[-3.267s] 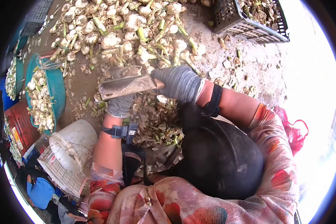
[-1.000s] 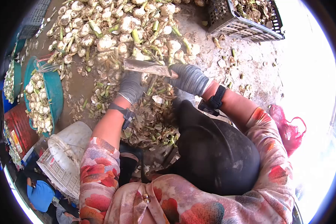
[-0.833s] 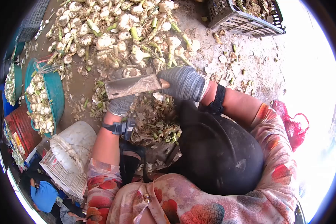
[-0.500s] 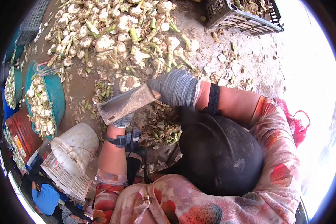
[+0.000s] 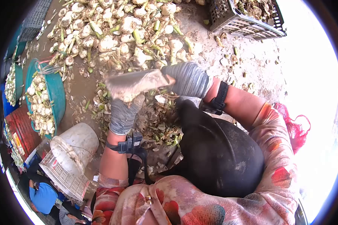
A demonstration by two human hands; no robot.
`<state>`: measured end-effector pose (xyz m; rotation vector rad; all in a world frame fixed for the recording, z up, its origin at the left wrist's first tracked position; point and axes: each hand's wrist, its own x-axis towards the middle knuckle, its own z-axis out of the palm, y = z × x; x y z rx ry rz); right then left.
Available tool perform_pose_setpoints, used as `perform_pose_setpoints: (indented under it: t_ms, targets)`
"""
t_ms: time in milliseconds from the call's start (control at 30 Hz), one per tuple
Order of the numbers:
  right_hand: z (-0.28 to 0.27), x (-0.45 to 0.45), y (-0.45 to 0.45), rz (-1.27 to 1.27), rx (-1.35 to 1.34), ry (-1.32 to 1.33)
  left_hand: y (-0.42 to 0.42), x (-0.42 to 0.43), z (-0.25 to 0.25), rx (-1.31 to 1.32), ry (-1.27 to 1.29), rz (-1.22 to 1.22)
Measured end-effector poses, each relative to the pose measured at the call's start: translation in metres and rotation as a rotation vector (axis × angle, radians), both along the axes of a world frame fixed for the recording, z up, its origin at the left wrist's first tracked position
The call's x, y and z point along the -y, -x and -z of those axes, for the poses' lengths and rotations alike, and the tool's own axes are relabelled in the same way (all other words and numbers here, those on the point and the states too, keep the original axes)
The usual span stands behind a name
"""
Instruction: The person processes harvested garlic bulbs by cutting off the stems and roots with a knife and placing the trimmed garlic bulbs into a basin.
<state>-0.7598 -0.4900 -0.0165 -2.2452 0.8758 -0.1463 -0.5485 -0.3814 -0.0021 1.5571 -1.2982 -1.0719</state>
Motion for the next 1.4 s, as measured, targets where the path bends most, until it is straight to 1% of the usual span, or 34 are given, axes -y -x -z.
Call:
perform_pose_setpoints:
  t_ms: [33,67,100,167,233,300,333,367,433,467,500,533,567,600,633,667,700,733,767,800,833,900,933,967,1033,1067,1133,1167,1200,1233,1300,1333,1367,1400]
  targets:
    - [-0.008,-0.005,0.0,-0.062,0.138,-0.021,-0.001,-0.003,0.008,-0.003,-0.005,0.003]
    - [-0.019,-0.008,-0.004,-0.123,0.094,-0.021,-0.002,-0.007,0.01,-0.804,-0.186,-0.064]
    - [-0.024,-0.009,-0.008,-0.186,0.053,-0.016,-0.002,-0.007,0.012,-0.928,-0.242,-0.113]
    - [-0.02,-0.009,-0.012,-0.224,0.071,-0.007,-0.002,-0.005,0.011,-1.174,-0.348,-0.24]
    - [-0.014,-0.01,-0.009,-0.256,0.081,-0.005,-0.011,-0.001,0.048,-1.886,-0.662,-0.371]
    - [-0.006,-0.008,-0.008,-0.189,0.128,0.009,-0.002,-0.015,0.019,-1.543,-0.306,-0.165]
    - [-0.005,-0.001,-0.006,-0.199,0.049,-0.063,-0.009,-0.024,0.034,-1.031,-0.285,-0.086]
    - [-0.001,0.003,-0.005,-0.199,0.048,-0.058,-0.008,-0.021,0.025,-0.74,-0.29,-0.015]
    - [0.017,0.004,-0.001,-0.212,0.102,0.056,-0.005,-0.014,0.008,-0.122,-0.304,0.121]
    - [0.021,0.006,-0.002,-0.148,0.1,0.11,0.005,-0.005,-0.007,-0.145,-0.212,0.082]
    - [0.024,0.018,-0.001,-0.11,-0.265,0.002,0.01,0.0,-0.014,-0.166,-0.118,0.041]
    - [0.024,0.027,0.007,-0.031,-0.304,-0.031,0.011,-0.012,-0.009,-0.247,-0.163,0.003]
    - [0.02,0.032,0.015,0.042,-0.339,-0.065,0.01,-0.011,-0.01,-0.243,-0.158,-0.005]
    - [0.027,0.029,0.018,0.096,-0.319,-0.044,0.009,-0.008,-0.01,-0.263,-0.175,-0.011]
    - [0.034,0.025,0.021,0.139,-0.088,-0.207,0.009,-0.005,-0.011,-0.289,-0.199,-0.006]
    - [0.028,0.014,0.013,0.186,0.145,-0.352,0.009,0.0,-0.018,-0.273,-0.235,-0.001]
    - [0.022,0.006,-0.001,0.222,0.38,-0.491,0.01,0.005,-0.013,-0.273,-0.221,-0.008]
    - [0.025,0.003,-0.01,0.181,0.481,-0.681,0.012,0.007,-0.003,-0.081,-0.115,0.042]
    - [0.003,0.002,-0.016,0.214,0.354,-0.849,0.013,0.007,0.006,0.11,-0.021,0.094]
    - [0.002,0.0,-0.022,0.203,0.306,-0.862,0.012,0.011,0.011,0.216,0.177,0.103]
    - [0.002,0.003,-0.027,0.185,0.26,-0.868,0.011,0.006,0.016,0.221,0.177,0.096]
    - [0.012,0.003,-0.034,0.18,0.522,-0.591,0.008,-0.002,0.021,-0.151,0.021,-0.133]
    - [0.014,0.005,-0.027,0.121,0.514,-0.534,0.006,-0.005,0.025,-0.245,-0.021,-0.187]
    - [0.007,0.004,-0.029,0.118,0.514,-0.539,0.005,-0.005,0.023,-0.339,-0.059,-0.246]
    - [-0.003,0.0,-0.031,0.017,0.225,-0.483,0.003,0.002,0.004,-1.382,-0.44,-0.279]
    - [0.008,-0.006,-0.032,-0.009,0.266,-0.364,0.0,-0.001,0.019,-1.384,-0.439,-0.279]
    - [-0.008,-0.002,-0.028,-0.05,0.202,-0.351,-0.009,-0.011,0.081,-0.285,-0.23,-0.09]
    - [-0.017,0.0,-0.025,-0.09,0.142,-0.346,-0.008,-0.008,0.081,0.261,-0.114,0.005]
    - [-0.02,0.004,-0.022,-0.141,0.147,-0.232,-0.008,-0.011,0.079,0.172,-0.162,-0.07]
    - [-0.019,0.006,-0.021,-0.135,0.145,-0.234,-0.008,-0.015,0.076,0.17,-0.164,-0.064]
    - [-0.016,0.01,-0.021,-0.151,-0.095,-0.159,-0.003,-0.002,0.02,0.0,-0.183,-0.084]
    - [-0.003,0.017,-0.016,-0.113,-0.171,-0.29,-0.007,-0.001,0.006,0.14,-0.084,-0.098]
    - [-0.011,0.024,-0.018,-0.067,-0.37,-0.318,-0.022,-0.003,-0.009,0.092,-0.183,-0.192]
    - [0.022,0.027,0.0,-0.038,-0.274,-0.284,-0.048,-0.006,-0.022,0.046,-0.278,-0.292]
